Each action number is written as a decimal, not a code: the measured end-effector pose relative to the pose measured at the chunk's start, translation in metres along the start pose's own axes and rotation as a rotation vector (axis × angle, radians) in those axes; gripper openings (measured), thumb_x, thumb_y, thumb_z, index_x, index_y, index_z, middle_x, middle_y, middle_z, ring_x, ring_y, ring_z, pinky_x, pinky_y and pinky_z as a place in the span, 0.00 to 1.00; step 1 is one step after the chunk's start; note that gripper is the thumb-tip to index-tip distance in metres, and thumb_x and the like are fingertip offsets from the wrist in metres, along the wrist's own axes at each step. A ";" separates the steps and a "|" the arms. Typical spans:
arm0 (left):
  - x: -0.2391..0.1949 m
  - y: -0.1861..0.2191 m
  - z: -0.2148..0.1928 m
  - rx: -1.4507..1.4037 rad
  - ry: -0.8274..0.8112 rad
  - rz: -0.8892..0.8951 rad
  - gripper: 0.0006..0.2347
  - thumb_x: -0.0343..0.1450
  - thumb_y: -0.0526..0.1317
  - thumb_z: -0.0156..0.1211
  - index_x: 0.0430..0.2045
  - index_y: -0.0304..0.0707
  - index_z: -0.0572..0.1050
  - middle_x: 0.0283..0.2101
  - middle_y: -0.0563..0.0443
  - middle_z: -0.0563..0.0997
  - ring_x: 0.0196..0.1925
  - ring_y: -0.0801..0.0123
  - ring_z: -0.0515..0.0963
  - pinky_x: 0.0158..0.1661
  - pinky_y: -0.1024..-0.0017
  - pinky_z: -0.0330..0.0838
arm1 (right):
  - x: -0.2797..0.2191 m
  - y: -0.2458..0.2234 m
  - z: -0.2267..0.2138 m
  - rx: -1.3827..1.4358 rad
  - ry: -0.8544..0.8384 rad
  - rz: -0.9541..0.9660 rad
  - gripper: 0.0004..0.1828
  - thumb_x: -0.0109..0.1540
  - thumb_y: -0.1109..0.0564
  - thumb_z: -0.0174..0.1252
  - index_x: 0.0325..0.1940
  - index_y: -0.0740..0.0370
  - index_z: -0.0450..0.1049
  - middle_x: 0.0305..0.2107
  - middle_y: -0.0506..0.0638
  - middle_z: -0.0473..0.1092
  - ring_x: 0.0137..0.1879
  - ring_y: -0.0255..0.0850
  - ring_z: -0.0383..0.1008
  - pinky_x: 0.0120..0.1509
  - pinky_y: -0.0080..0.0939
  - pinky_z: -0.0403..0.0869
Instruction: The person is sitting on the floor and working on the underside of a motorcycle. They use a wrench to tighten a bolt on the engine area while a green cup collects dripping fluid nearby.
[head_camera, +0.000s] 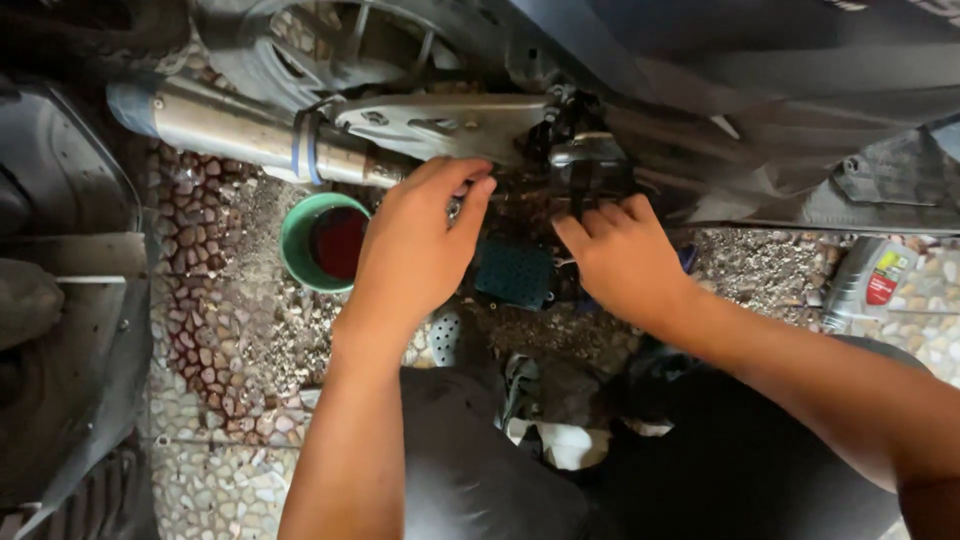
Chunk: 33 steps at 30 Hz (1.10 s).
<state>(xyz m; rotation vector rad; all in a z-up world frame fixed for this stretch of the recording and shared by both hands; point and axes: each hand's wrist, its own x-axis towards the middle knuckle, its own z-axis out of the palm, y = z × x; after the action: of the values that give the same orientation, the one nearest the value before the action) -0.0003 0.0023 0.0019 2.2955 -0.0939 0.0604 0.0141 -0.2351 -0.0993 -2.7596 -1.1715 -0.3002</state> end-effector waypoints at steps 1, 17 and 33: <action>-0.001 0.001 0.000 0.002 0.011 0.004 0.10 0.76 0.40 0.58 0.46 0.33 0.79 0.47 0.42 0.83 0.49 0.47 0.82 0.47 0.61 0.75 | -0.001 -0.002 -0.002 0.004 -0.017 0.005 0.21 0.54 0.60 0.57 0.52 0.59 0.76 0.27 0.48 0.73 0.39 0.45 0.75 0.50 0.49 0.67; 0.000 0.000 0.001 -0.029 0.013 0.011 0.10 0.76 0.40 0.59 0.46 0.33 0.79 0.47 0.42 0.83 0.49 0.50 0.83 0.45 0.62 0.76 | -0.023 0.018 -0.030 0.044 -0.284 0.204 0.25 0.53 0.64 0.56 0.55 0.58 0.74 0.32 0.57 0.75 0.42 0.53 0.78 0.38 0.50 0.78; -0.002 -0.014 -0.002 0.046 -0.023 0.057 0.09 0.77 0.37 0.59 0.47 0.31 0.79 0.46 0.40 0.84 0.46 0.53 0.84 0.42 0.66 0.75 | -0.011 0.003 -0.013 0.139 -0.254 0.274 0.15 0.56 0.62 0.57 0.47 0.64 0.70 0.29 0.60 0.73 0.37 0.55 0.77 0.37 0.51 0.77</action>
<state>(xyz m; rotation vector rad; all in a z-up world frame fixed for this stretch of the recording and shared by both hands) -0.0011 0.0134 -0.0070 2.3400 -0.1722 0.0658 0.0074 -0.2475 -0.0898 -2.8439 -0.8058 0.1584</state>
